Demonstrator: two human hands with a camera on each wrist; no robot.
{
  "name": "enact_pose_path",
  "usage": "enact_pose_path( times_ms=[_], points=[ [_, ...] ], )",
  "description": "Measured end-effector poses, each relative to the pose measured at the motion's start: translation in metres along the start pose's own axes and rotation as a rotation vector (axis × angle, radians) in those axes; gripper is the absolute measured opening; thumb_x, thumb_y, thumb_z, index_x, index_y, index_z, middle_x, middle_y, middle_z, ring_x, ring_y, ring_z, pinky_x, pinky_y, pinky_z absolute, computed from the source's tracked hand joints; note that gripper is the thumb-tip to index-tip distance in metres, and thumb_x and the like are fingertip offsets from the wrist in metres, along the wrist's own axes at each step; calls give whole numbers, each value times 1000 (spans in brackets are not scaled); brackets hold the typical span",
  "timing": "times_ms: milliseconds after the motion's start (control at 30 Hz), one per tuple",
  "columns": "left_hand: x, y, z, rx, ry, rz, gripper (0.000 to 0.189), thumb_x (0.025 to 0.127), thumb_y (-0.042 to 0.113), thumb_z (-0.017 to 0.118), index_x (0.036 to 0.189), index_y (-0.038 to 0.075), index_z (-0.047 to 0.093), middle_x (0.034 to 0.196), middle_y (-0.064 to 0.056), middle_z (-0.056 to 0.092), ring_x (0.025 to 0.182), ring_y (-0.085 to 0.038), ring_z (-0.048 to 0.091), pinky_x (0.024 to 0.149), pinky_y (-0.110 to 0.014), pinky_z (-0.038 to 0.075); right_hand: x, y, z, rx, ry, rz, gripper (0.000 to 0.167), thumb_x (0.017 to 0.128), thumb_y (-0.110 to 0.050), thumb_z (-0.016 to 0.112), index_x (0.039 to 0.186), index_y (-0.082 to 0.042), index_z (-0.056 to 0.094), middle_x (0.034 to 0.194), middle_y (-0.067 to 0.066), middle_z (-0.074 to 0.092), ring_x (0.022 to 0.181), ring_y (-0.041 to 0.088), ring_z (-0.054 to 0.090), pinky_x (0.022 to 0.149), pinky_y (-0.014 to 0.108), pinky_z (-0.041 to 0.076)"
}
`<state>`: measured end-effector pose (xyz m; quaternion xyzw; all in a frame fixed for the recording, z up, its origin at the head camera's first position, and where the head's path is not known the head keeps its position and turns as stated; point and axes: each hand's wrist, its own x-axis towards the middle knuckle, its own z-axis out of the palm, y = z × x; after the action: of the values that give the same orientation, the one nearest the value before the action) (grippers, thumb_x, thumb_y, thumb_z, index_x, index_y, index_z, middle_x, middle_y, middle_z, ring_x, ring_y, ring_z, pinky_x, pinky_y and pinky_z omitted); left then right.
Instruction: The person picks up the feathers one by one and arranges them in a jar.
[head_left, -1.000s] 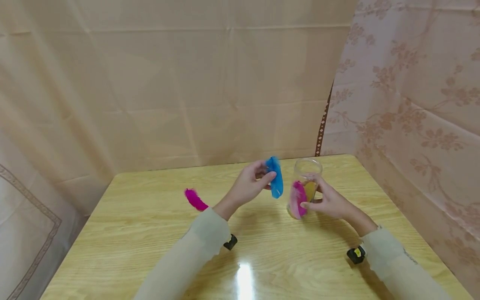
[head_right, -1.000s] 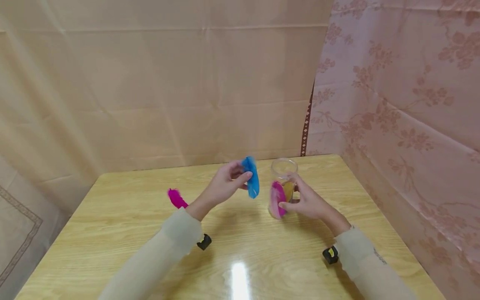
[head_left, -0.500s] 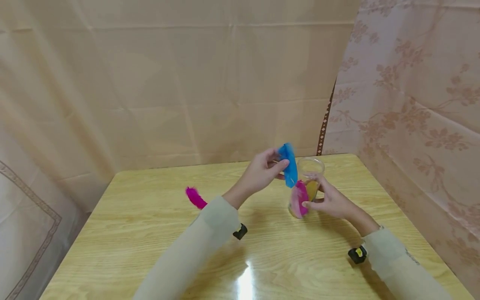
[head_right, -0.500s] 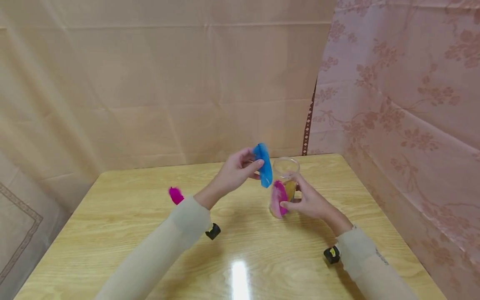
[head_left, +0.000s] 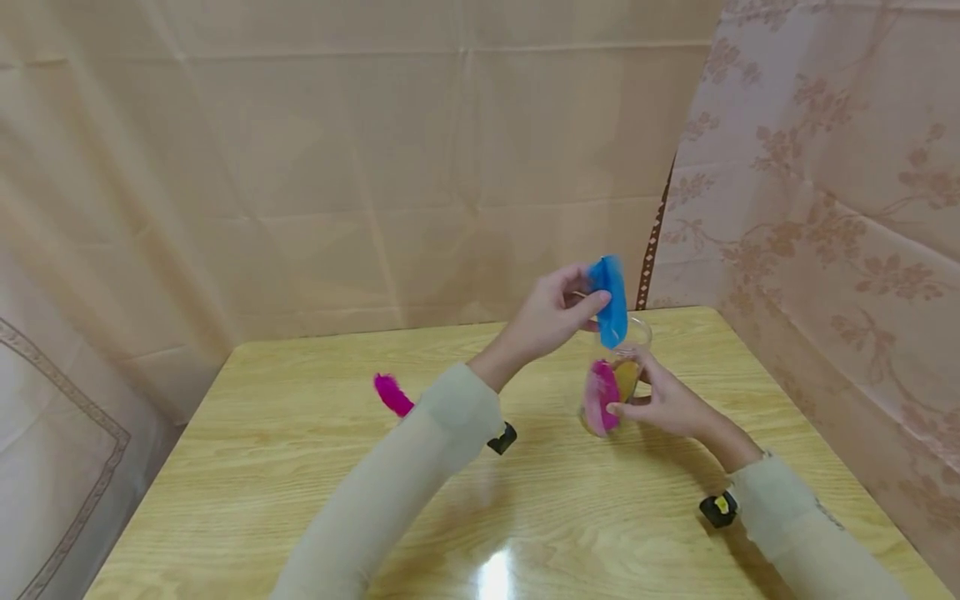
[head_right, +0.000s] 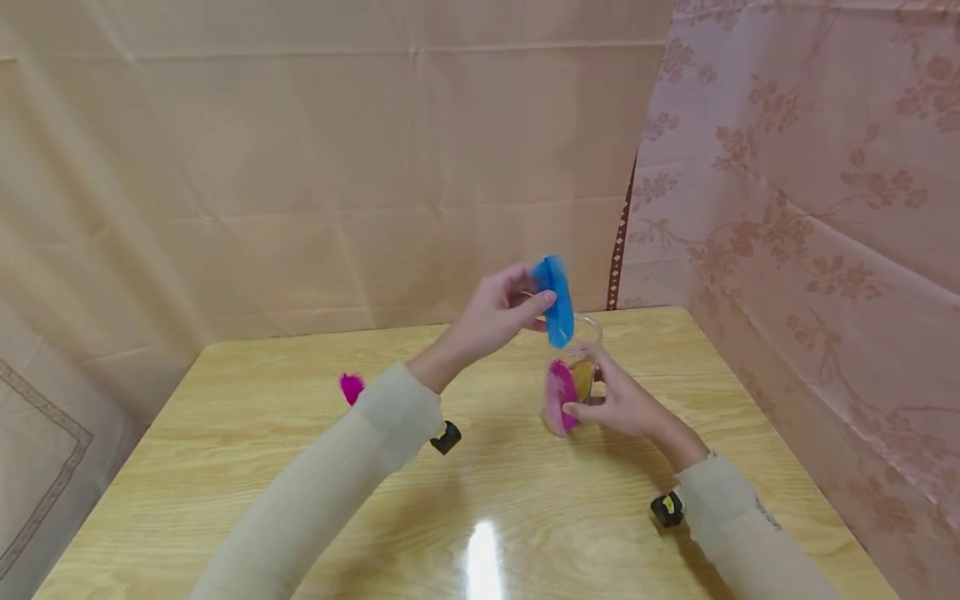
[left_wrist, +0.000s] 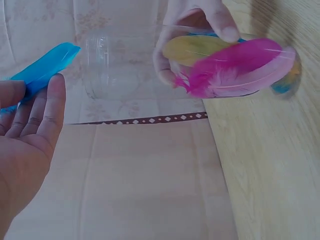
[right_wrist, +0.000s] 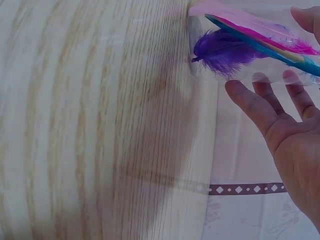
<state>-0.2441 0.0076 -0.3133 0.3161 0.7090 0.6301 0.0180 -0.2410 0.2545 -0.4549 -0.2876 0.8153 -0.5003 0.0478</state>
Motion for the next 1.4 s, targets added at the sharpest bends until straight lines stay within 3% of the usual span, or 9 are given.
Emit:
enact_pose_path(
  times_ms=[300, 533, 867, 1067, 1400],
  points=[
    [8, 2, 10, 40, 16, 23, 27, 100, 5, 64, 125, -3, 60, 101, -9, 68, 84, -17, 71, 75, -36, 62, 1, 1, -1, 6, -3, 3, 80, 89, -7, 79, 150, -13, 28, 142, 21, 41, 129, 54, 42, 86, 51, 58],
    [8, -6, 15, 146, -6, 69, 23, 101, 7, 63, 122, -2, 60, 101, -8, 69, 83, -13, 71, 73, -25, 60, 1, 1, -2, -9, -7, 14, 78, 88, -8, 80, 146, -14, 30, 146, 23, 37, 131, 56, 39, 86, 59, 56],
    [5, -13, 17, 268, -3, 163, 25, 100, 7, 64, 123, -2, 61, 104, -10, 73, 88, -8, 69, 78, -17, 56, 1, 2, -2, -16, -15, 18, 84, 88, -8, 81, 150, -12, 25, 142, 22, 40, 130, 55, 41, 86, 56, 56],
    [3, -13, 18, 270, -9, 181, 27, 100, 6, 64, 125, -3, 60, 105, -11, 72, 94, -11, 69, 80, -17, 55, -1, 2, -3, -15, -13, 3, 88, 88, -8, 80, 154, -17, 22, 139, 20, 44, 128, 53, 43, 86, 54, 57],
    [-1, -15, 22, 272, 21, 162, 26, 100, 7, 65, 124, -2, 62, 105, -9, 73, 88, -8, 68, 80, -16, 55, 0, 0, -2, -6, -20, -8, 86, 89, -6, 79, 153, -15, 22, 139, 20, 43, 127, 53, 44, 85, 51, 58]
  ],
)
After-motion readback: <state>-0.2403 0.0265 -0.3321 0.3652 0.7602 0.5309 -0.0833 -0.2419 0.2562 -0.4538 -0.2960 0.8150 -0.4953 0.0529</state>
